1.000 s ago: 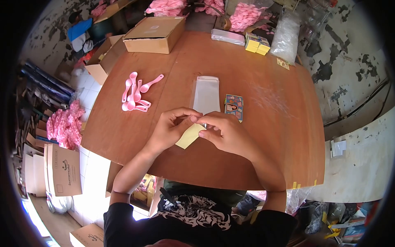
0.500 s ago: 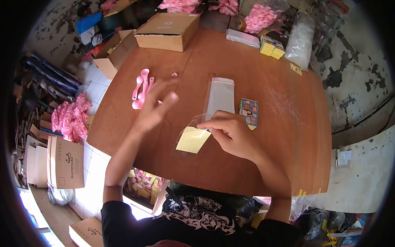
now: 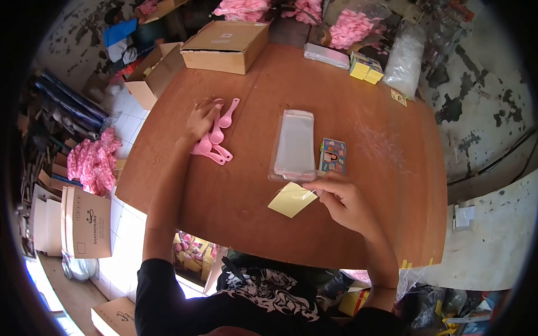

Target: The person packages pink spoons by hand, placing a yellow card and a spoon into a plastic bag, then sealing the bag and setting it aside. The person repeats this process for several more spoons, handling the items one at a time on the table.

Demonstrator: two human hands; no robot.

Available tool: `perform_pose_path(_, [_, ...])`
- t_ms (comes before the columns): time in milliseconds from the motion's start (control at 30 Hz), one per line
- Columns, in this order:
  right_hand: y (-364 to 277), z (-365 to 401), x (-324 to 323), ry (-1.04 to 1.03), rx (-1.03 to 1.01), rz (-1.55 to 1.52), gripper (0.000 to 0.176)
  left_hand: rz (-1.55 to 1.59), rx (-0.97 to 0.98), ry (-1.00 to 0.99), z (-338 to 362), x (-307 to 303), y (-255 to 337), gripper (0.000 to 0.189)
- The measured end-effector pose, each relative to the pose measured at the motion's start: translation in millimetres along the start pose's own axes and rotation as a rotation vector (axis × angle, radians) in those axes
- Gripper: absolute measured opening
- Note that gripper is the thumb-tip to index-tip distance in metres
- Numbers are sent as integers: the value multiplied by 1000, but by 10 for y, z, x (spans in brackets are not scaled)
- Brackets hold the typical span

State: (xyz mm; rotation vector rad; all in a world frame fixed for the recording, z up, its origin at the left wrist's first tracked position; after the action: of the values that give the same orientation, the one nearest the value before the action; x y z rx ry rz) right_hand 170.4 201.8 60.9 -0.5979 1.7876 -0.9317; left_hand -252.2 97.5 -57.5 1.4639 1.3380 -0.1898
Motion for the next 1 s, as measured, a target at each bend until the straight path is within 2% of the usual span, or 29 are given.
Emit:
perform_pose_path(133, [-29, -98, 53, -8, 22, -17, 28, 46, -58, 41, 64, 330, 446, 47])
perform_pose_path(200, [-79, -190, 123, -21, -64, 43, 26, -157, -39, 141, 241, 412, 852, 55])
perform_pose_path(267, [-143, -264, 196, -56, -95, 59, 26, 391, 71, -229, 528, 156, 1413, 64])
perform_pose_path(333, [-196, -348, 322, -89, -127, 71, 25, 771, 277, -506, 903, -106, 1924, 63])
perform_pose_path(400, [-233, -412, 478, -37, -317, 66, 23, 735, 182, -501, 1255, -246, 2160, 52])
perform_pose_path(433, [-228, -449, 536, -125, -352, 88, 20, 735, 179, -501, 1409, -230, 2162, 52])
perform_pose_path(467, [-270, -514, 540, -126, -354, 88, 20, 758, 104, -368, 1526, -226, 2105, 44])
perform_pose_path(500, [-313, -603, 549, -271, -202, -88, 20, 778, 30, -235, 1614, -233, 2036, 35])
perform_pose_path(533, [-333, -708, 571, -412, -48, -263, 20, 776, 31, -234, 1681, -250, 1983, 35])
perform_pose_path(600, [-144, -1111, 591, -180, -13, -253, 23, 754, -240, -100, 1812, -298, 1806, 21])
perform_pose_path(633, [41, -1370, 622, -71, -106, -99, 22, 825, -294, -82, 1872, -282, 1734, 19])
perform_pose_path(667, [274, -1647, 671, 39, -202, 56, 21, 823, -294, -78, 1913, -249, 1692, 19])
perform_pose_path(733, [733, -2131, 843, 96, -298, 305, 18, 765, -257, -48, 1967, -222, 1648, 16])
perform_pose_path(767, [853, -2298, 934, 95, -303, 304, 18, 799, -296, -62, 1961, -238, 1696, 18])
perform_pose_path(833, [957, -2532, 1088, 49, -115, 488, 18, 828, -293, -61, 1958, -231, 1716, 20])
perform_pose_path(867, [951, -2594, 1119, 47, -117, 486, 18, 859, -291, -63, 1954, -241, 1731, 21])
perform_pose_path(967, [864, -2640, 1134, 74, 105, 582, 15, 831, -268, -19, 1950, -256, 1735, 24])
perform_pose_path(1000, [809, -2636, 1110, 66, 104, 582, 15, 847, -253, 8, 1950, -252, 1723, 26])
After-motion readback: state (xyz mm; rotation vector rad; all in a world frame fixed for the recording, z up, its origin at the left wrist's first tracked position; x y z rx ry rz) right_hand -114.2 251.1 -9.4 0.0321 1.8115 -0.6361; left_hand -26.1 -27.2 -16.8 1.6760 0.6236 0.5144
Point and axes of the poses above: each hand's wrist, its own z-axis away from the middle knuckle, its own x-axis out of the palm, y = z × x, the point moved 2 cm from there along -z, towards the middle knuckle, and after that the axes turned 2 degrees about z, right-handed, at the moved point
